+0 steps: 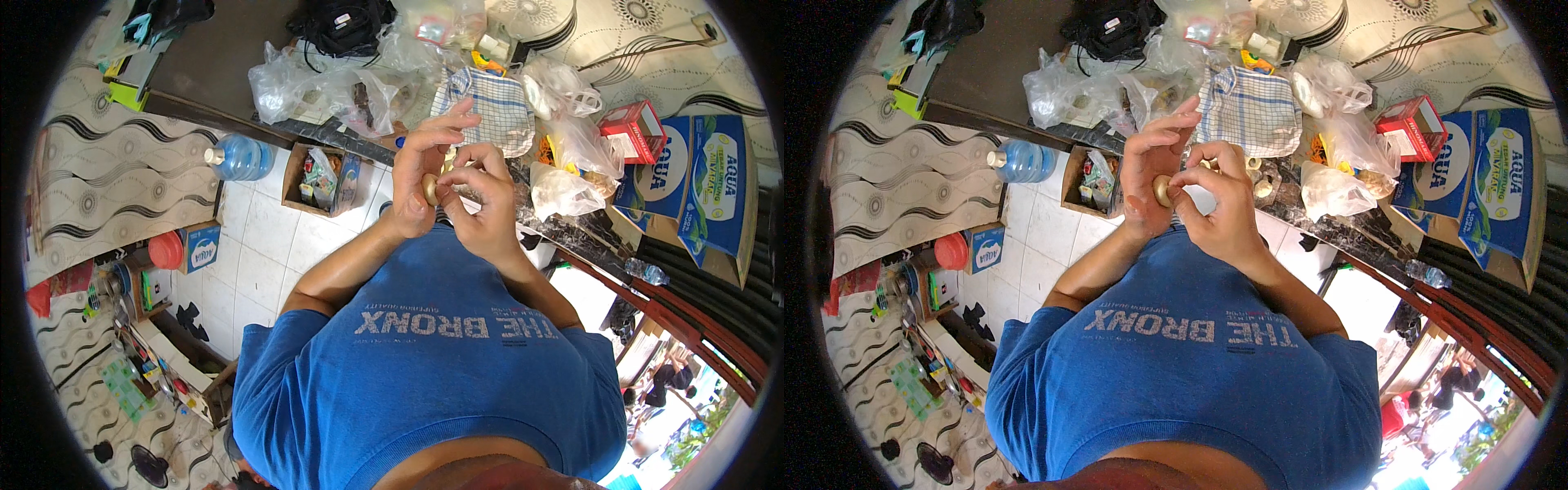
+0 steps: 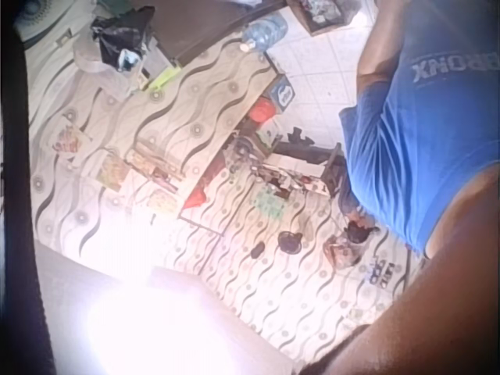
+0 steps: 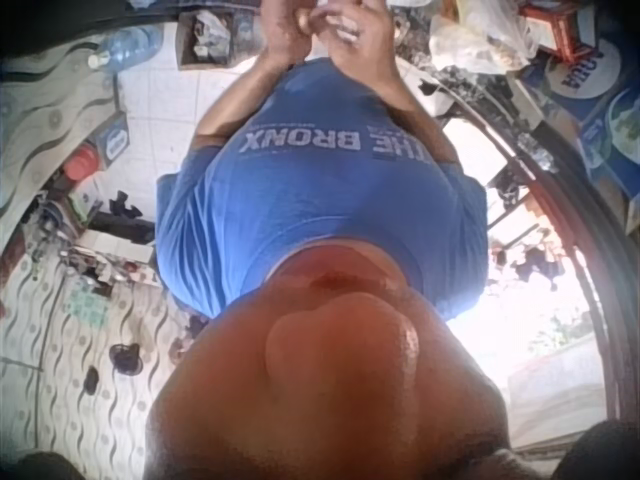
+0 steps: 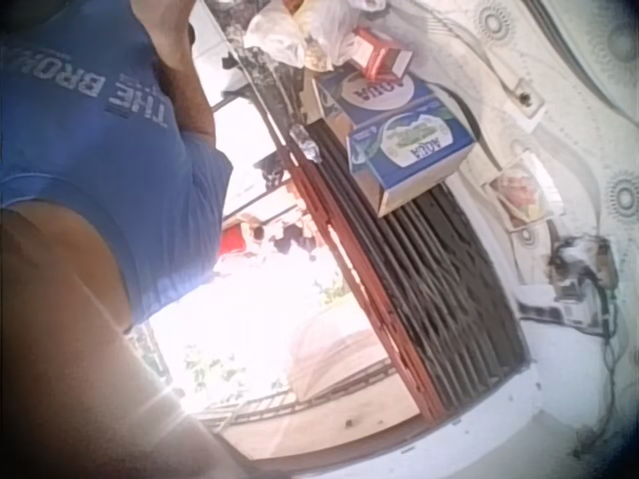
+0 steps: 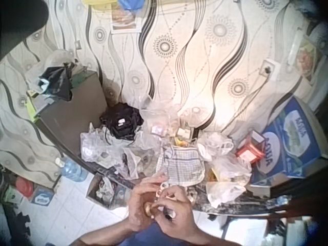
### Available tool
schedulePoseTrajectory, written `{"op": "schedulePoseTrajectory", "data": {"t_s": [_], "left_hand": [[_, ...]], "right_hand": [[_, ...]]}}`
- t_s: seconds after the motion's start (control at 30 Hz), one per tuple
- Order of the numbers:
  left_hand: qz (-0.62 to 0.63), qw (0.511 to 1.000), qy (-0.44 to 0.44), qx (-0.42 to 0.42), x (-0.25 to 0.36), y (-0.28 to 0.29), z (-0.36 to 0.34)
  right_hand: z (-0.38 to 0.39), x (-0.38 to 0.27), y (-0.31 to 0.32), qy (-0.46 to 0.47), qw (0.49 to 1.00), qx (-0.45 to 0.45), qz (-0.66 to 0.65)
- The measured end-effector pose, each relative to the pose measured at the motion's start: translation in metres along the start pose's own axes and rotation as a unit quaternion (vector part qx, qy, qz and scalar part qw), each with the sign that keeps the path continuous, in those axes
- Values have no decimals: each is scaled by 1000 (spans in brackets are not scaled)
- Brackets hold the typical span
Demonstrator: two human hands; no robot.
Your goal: The person prepares dough by shaping it by hand and inserting a small blue plastic object into the center to form a ring.
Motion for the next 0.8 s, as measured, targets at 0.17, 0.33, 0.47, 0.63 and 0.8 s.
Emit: {"op": "schedulePoseTrajectory", "data": {"t_s": [0.17,0.33,0.47,0.63,0.8], "left_hand": [[19,999,30,22,-11,3,4],[53,997,45,46,-13,7,0],[73,995,36,61,-10,8,-6],[-105,993,51,7,-3,6,-11],[-54,995,76,45,-6,13,-16]], "right_hand": [[7,20,-2,-28,999,20,-16],[5,25,-3,-77,994,40,-70],[7,23,-7,-43,996,8,-76],[11,27,-10,-112,973,-6,-202],[15,30,-16,-157,956,54,-243]]}}
Point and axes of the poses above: each hand's wrist, its own z-axis away from the middle knuckle, its own y-axis out of the back of the hand, x = y × z, the point moved 8 cm from there along -z, towards the middle knuckle, and after that the axes turned 2 degrees about -z, right-handed, at the moved point
